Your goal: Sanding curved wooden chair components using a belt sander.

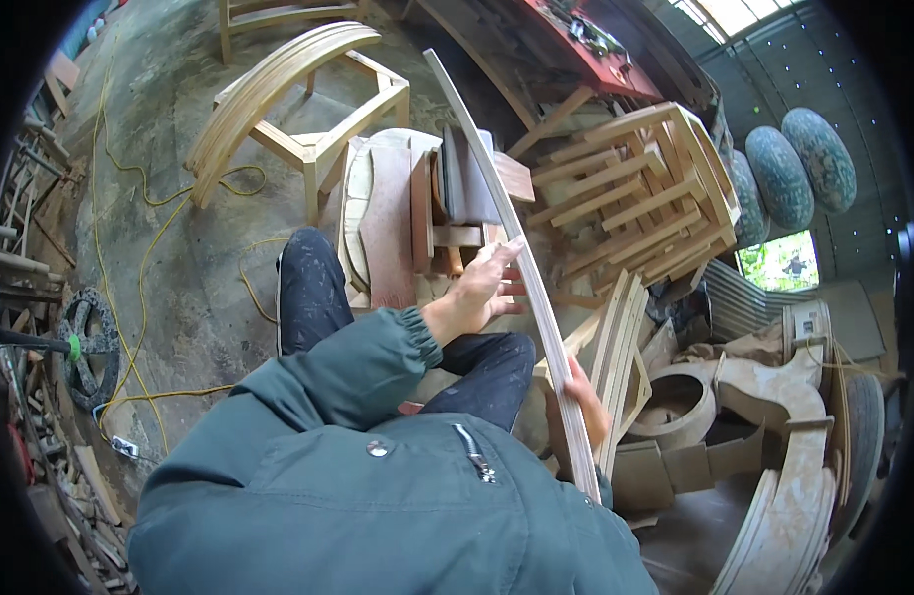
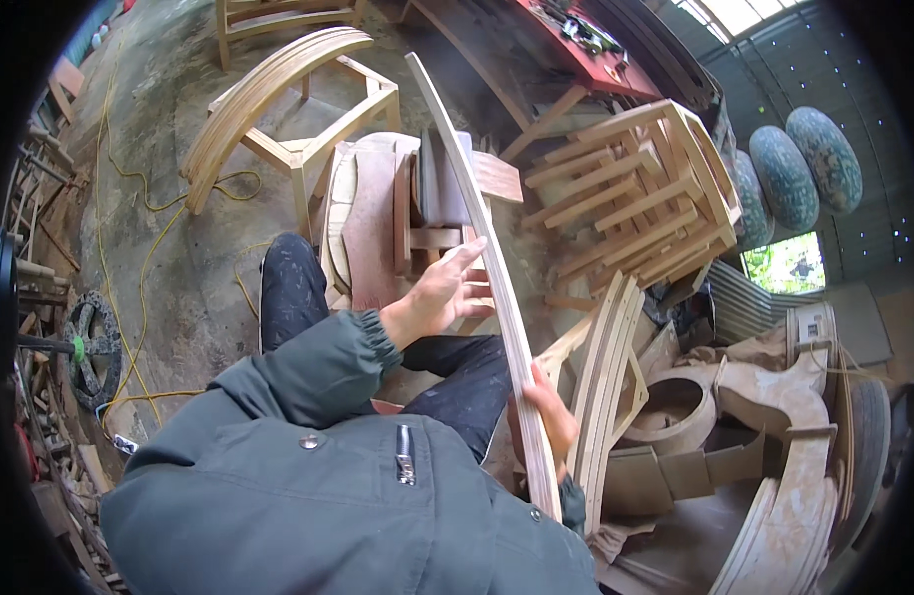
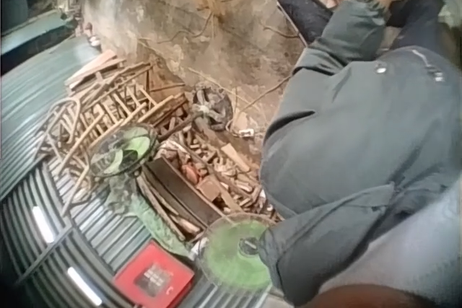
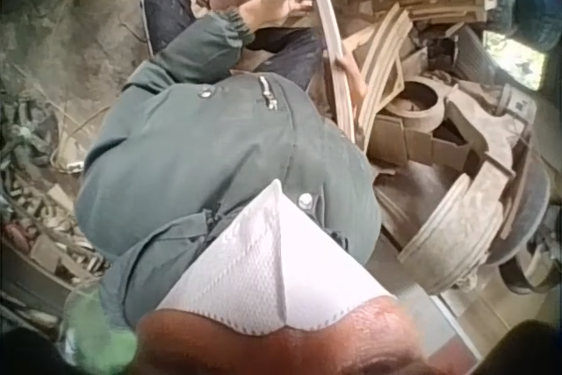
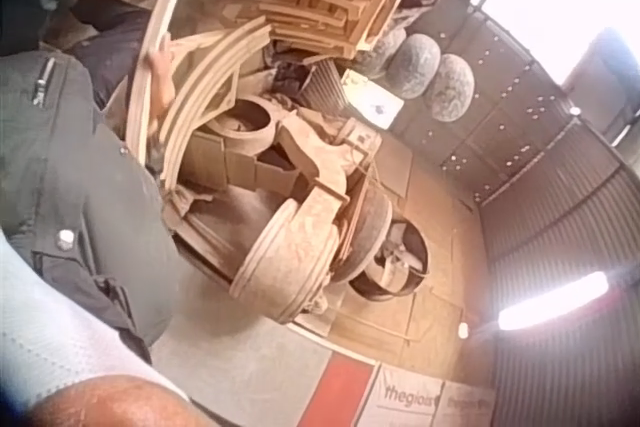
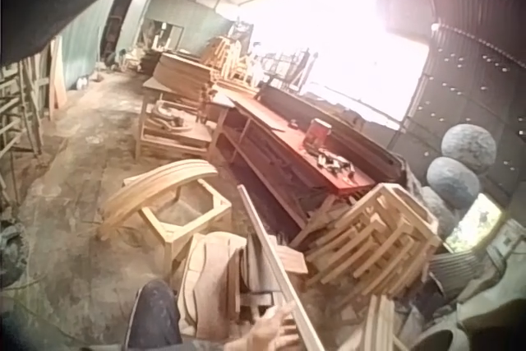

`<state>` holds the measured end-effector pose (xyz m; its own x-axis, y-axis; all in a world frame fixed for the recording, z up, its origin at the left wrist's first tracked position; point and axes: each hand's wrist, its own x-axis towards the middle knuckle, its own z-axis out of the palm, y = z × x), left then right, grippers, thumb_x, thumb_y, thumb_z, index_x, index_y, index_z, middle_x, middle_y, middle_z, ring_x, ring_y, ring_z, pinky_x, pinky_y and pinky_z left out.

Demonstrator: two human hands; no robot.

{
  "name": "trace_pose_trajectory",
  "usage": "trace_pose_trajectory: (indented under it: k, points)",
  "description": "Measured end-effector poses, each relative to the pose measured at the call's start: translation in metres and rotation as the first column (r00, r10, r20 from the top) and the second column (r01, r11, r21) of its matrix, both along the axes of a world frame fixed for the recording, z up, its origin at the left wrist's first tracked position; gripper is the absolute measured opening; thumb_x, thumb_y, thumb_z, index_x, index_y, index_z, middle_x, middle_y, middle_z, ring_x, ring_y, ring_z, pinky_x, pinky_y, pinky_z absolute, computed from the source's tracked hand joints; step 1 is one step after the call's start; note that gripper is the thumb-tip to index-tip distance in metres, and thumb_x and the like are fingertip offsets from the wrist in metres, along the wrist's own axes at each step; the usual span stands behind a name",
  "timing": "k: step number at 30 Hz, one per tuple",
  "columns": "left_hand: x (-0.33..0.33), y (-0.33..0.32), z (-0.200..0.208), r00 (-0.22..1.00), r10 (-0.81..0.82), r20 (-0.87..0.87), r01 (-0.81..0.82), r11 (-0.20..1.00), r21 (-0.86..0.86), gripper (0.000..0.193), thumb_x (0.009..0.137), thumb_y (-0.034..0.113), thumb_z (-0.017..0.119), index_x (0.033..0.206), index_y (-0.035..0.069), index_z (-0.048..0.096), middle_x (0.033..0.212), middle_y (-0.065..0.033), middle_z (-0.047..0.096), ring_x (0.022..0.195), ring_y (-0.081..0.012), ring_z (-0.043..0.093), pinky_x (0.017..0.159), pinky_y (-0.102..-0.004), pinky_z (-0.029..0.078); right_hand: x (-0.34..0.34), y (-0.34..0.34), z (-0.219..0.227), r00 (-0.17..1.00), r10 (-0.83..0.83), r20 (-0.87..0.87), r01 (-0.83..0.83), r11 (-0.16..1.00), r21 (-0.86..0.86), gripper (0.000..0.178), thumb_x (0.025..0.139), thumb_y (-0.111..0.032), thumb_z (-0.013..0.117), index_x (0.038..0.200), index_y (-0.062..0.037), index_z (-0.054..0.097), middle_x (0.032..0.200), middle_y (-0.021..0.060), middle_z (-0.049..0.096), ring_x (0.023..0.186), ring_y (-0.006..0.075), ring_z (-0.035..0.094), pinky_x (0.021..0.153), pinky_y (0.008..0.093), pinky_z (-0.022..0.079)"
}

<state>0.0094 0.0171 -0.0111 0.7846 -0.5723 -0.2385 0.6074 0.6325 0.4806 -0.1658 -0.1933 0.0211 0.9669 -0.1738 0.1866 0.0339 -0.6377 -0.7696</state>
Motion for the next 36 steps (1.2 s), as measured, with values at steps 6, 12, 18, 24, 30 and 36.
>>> trace_pose_trajectory:
  k: [6,12,18,24,30,36]
  points:
    - [-0.052,-0.064,-0.009,0.993,-0.053,-0.108,0.067,0.989,0.132,0.040,0.103,0.036,0.065,0.122,0.011,0.042,0.102,-0.0111,0.058,0.086,-0.0300,0.071,0.067,-0.0550,0.064,-0.156,-0.008,0.049,0.962,0.164,0.217,-0.161,0.986,-0.034,0.028,0.097,0.000,0.064,0.124,-0.0006,0.066,0.130,0.0330,0.066,0.118,0.0361,0.070,0.101,0.0398,0.056]
    - [-0.114,-0.098,-0.014,0.988,-0.127,-0.088,0.133,0.989,0.065,0.029,0.107,0.031,0.056,0.118,0.011,0.039,0.102,-0.0119,0.056,0.089,-0.0298,0.073,0.072,-0.0536,0.064,-0.201,-0.002,0.077,0.857,-0.311,-0.411,0.488,0.745,0.455,0.061,0.108,-0.015,0.058,0.159,-0.0012,0.029,0.126,0.0221,0.070,0.101,0.0245,0.073,0.089,0.0348,0.061]
    - [-0.115,-0.099,-0.012,0.996,-0.073,-0.054,0.073,0.997,0.003,0.029,0.109,0.031,0.055,0.123,0.010,0.040,0.108,-0.0112,0.055,0.093,-0.0261,0.071,0.074,-0.0483,0.064,-0.172,0.003,0.086,0.847,0.270,-0.457,0.323,0.421,0.848,0.071,0.104,-0.026,0.060,0.159,-0.0047,0.020,0.113,0.0250,0.071,0.082,0.0262,0.074,0.070,0.0328,0.062]
    - [-0.056,-0.055,-0.024,0.996,0.047,-0.076,-0.040,0.995,0.093,0.069,0.105,0.029,0.063,0.159,0.008,0.026,0.135,-0.0147,0.054,0.119,-0.0260,0.057,0.101,-0.0523,0.050,-0.034,0.016,0.030,0.797,0.337,-0.502,0.255,0.565,0.785,0.048,0.103,-0.019,0.061,0.143,-0.0100,0.036,0.087,0.0117,0.064,0.059,0.0239,0.067,0.053,0.0336,0.057]
    - [-0.019,0.030,-0.050,0.950,0.217,-0.225,-0.202,0.975,0.088,0.044,0.106,0.026,0.061,0.143,0.011,0.043,0.124,-0.0098,0.054,0.113,-0.0277,0.061,0.095,-0.0467,0.054,0.145,0.044,-0.021,0.875,0.331,-0.355,0.001,0.730,0.684,0.050,0.099,-0.018,0.063,0.143,-0.0073,0.042,0.080,0.0095,0.064,0.055,0.0202,0.065,0.050,0.0307,0.054]
    - [-0.008,0.081,-0.067,0.919,0.310,-0.245,-0.303,0.951,0.065,0.032,0.107,0.022,0.059,0.135,0.009,0.049,0.111,-0.0089,0.061,0.101,-0.0256,0.067,0.091,-0.0435,0.058,0.253,0.061,-0.048,0.899,0.348,-0.266,-0.088,0.740,0.667,0.049,0.098,-0.014,0.064,0.142,-0.0072,0.044,0.076,0.0075,0.061,0.053,0.0177,0.062,0.050,0.0302,0.055]
